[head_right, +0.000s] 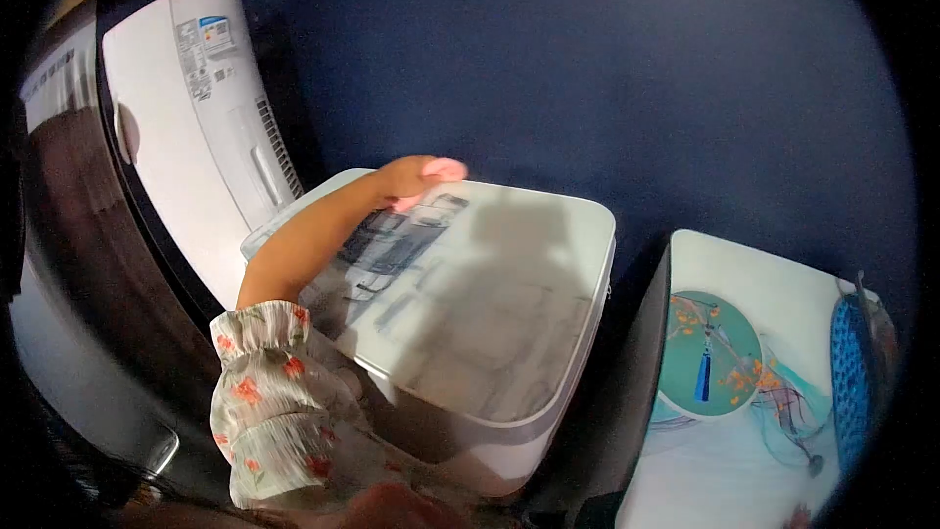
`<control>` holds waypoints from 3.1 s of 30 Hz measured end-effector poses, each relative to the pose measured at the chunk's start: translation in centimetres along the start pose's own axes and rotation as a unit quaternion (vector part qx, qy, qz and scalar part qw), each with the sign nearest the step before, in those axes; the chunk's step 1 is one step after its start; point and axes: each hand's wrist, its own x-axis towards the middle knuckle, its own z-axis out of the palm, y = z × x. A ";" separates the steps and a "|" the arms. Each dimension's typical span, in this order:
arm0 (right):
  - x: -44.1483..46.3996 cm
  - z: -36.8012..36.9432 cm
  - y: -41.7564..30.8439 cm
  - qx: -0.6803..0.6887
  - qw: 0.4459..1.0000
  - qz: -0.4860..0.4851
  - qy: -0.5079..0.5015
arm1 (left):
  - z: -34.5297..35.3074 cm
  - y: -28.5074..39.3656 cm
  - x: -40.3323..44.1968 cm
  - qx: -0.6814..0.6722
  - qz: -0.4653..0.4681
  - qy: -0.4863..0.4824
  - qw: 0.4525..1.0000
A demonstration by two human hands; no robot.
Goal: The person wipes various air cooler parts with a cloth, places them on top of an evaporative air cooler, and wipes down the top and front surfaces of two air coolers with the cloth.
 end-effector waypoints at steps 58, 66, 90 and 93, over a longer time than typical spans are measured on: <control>1.3 -0.1 -2.4 -0.010 0.998 0.051 -0.037 | -7.1 -10.3 -14.0 -0.038 -0.403 0.147 0.902; 0.3 -0.6 -0.1 0.000 0.999 -0.008 -0.036 | -7.0 -11.1 -18.8 0.050 -0.271 0.134 0.952; -1.3 -0.2 -0.1 0.033 0.992 0.069 -0.100 | 12.1 22.1 0.5 0.022 0.010 -0.107 0.994; -0.4 -0.1 -0.4 0.044 0.992 0.068 -0.095 | 12.9 19.6 5.3 -0.010 -0.009 -0.106 0.994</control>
